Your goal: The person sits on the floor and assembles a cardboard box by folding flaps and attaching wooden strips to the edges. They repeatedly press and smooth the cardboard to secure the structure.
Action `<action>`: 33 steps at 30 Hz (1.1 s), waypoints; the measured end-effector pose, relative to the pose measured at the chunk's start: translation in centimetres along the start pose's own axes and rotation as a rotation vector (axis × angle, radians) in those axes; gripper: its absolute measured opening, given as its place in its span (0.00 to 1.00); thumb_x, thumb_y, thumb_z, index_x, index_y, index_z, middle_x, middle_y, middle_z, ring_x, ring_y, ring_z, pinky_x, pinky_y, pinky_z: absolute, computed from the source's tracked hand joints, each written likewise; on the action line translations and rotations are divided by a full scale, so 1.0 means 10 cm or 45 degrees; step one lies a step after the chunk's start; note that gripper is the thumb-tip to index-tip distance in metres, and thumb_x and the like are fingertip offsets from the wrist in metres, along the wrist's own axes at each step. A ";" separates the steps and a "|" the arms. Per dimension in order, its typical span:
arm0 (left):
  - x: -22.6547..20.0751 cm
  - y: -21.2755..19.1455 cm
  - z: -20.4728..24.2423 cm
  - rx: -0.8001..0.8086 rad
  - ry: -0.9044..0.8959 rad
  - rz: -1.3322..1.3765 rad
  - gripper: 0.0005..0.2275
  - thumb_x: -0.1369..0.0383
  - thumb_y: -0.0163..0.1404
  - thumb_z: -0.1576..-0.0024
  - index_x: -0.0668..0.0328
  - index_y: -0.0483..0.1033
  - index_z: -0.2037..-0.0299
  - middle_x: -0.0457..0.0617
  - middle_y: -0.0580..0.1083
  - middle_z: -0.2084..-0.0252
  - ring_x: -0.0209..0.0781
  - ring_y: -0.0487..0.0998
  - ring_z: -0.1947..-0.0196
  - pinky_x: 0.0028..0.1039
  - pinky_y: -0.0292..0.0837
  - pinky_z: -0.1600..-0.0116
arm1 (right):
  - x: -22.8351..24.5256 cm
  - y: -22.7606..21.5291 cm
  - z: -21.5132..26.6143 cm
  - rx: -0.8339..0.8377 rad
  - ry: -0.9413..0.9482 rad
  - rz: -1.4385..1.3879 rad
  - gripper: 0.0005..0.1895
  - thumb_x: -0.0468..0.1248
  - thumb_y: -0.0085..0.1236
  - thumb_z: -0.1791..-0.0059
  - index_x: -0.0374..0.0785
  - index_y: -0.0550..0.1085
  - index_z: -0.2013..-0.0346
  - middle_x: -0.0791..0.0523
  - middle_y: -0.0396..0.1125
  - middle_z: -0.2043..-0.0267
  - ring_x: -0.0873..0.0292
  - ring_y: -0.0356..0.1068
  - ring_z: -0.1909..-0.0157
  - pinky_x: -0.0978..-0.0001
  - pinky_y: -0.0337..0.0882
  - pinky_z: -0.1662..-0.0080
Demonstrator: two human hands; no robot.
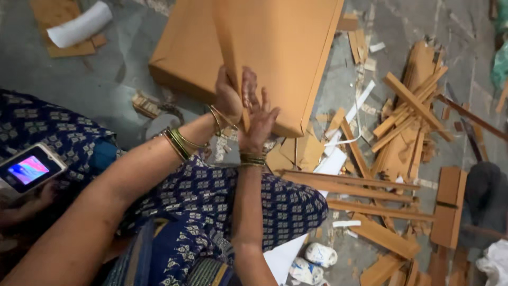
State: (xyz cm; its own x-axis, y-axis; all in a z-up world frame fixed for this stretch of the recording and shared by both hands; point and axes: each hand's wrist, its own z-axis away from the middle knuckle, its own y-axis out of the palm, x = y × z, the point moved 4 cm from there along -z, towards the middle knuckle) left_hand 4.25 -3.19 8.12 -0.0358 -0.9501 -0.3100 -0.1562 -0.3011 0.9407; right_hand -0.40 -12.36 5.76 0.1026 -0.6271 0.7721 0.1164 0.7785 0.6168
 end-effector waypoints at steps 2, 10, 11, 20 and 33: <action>-0.02 0.08 -0.02 0.006 -0.041 0.101 0.25 0.50 0.30 0.30 0.55 0.65 0.75 0.42 0.61 0.82 0.32 0.59 0.87 0.24 0.57 0.81 | 0.01 -0.03 0.02 -0.051 0.008 -0.157 0.45 0.69 0.16 0.45 0.43 0.48 0.23 0.41 0.50 0.26 0.42 0.54 0.27 0.43 0.56 0.29; 0.40 -0.31 0.40 -0.216 0.025 -0.986 0.12 0.60 0.46 0.38 0.57 0.72 0.69 0.47 0.72 0.77 0.40 0.73 0.78 0.33 0.70 0.72 | -0.11 -0.09 0.02 0.684 -0.119 -0.742 0.44 0.65 0.22 0.40 0.32 0.49 0.22 0.36 0.51 0.25 0.42 0.62 0.35 0.59 0.70 0.38; 0.45 -0.42 0.36 -0.215 0.057 -1.160 0.10 0.60 0.49 0.40 0.56 0.73 0.69 0.47 0.73 0.76 0.41 0.75 0.76 0.35 0.72 0.70 | -0.18 -0.26 -0.02 0.341 -0.211 -0.300 0.43 0.63 0.27 0.40 0.32 0.50 0.22 0.37 0.50 0.24 0.41 0.58 0.30 0.60 0.69 0.36; 0.56 -0.52 0.42 -0.404 -0.046 -0.037 0.16 0.55 0.37 0.35 0.57 0.70 0.64 0.48 0.73 0.66 0.40 0.76 0.63 0.36 0.76 0.57 | -0.64 -0.88 -0.28 0.319 -0.099 -0.943 0.45 0.67 0.24 0.43 0.38 0.46 0.23 0.35 0.42 0.24 0.38 0.52 0.26 0.51 0.66 0.34; 0.08 -0.04 0.55 0.528 0.976 -2.215 0.18 0.60 0.35 0.26 0.60 0.72 0.63 0.58 0.73 0.72 0.55 0.76 0.75 0.40 0.71 0.70 | 0.12 -0.59 -0.11 -0.283 -0.364 -0.366 0.44 0.66 0.23 0.45 0.41 0.48 0.24 0.44 0.53 0.29 0.45 0.57 0.33 0.51 0.59 0.37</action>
State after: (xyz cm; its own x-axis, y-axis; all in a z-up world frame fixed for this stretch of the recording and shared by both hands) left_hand -1.20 -3.37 6.79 0.7418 0.4533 -0.4943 0.2695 -0.8764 -0.3992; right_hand 0.14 -17.74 2.92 -0.2380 -0.7600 0.6048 0.3121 0.5298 0.7886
